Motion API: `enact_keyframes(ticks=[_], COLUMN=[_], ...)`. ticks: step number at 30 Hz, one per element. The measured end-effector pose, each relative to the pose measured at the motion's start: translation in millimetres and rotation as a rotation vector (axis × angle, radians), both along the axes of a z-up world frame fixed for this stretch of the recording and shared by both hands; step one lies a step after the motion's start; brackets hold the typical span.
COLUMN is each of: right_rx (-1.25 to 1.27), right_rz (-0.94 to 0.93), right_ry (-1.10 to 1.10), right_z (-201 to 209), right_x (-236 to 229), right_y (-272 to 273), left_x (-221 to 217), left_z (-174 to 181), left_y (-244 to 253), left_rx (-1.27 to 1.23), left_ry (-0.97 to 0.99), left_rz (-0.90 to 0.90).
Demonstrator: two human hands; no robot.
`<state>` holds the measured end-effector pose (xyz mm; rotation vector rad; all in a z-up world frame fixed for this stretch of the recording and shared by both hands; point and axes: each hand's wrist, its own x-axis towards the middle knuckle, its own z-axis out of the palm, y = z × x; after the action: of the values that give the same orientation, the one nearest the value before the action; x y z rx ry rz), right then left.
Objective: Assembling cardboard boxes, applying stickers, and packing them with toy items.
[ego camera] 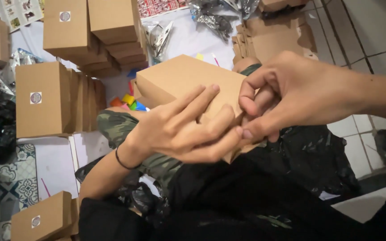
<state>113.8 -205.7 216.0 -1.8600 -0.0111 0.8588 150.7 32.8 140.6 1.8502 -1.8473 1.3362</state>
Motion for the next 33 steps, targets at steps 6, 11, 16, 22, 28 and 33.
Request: enact_keyframes(ticks=[6, 11, 16, 22, 28, 33], right_rx=[-0.104, -0.192, -0.145, -0.114, -0.107, -0.131], right_rz=[-0.021, -0.035, -0.031, 0.261, 0.184, 0.193], right_ry=[-0.033, -0.049, -0.018, -0.426, -0.336, -0.218], right_z=[5, 5, 10, 16, 11, 7], right_x=[-4, -4, -11, -19, -13, -2], right_y=[3, 4, 2, -11, -9, -8], left_x=[-9, -7, -4, 2, 5, 0], left_z=[13, 11, -4, -14, -19, -17], left_y=[0, -3, -1, 4, 2, -2], left_rx=[0.034, 0.044, 0.037, 0.008, -0.029, -0.102], left_ry=[-0.033, -0.018, 0.028, 0.187, 0.222, 0.143], left_rz=[0.034, 0.02, -0.015, -0.097, -0.124, -0.11])
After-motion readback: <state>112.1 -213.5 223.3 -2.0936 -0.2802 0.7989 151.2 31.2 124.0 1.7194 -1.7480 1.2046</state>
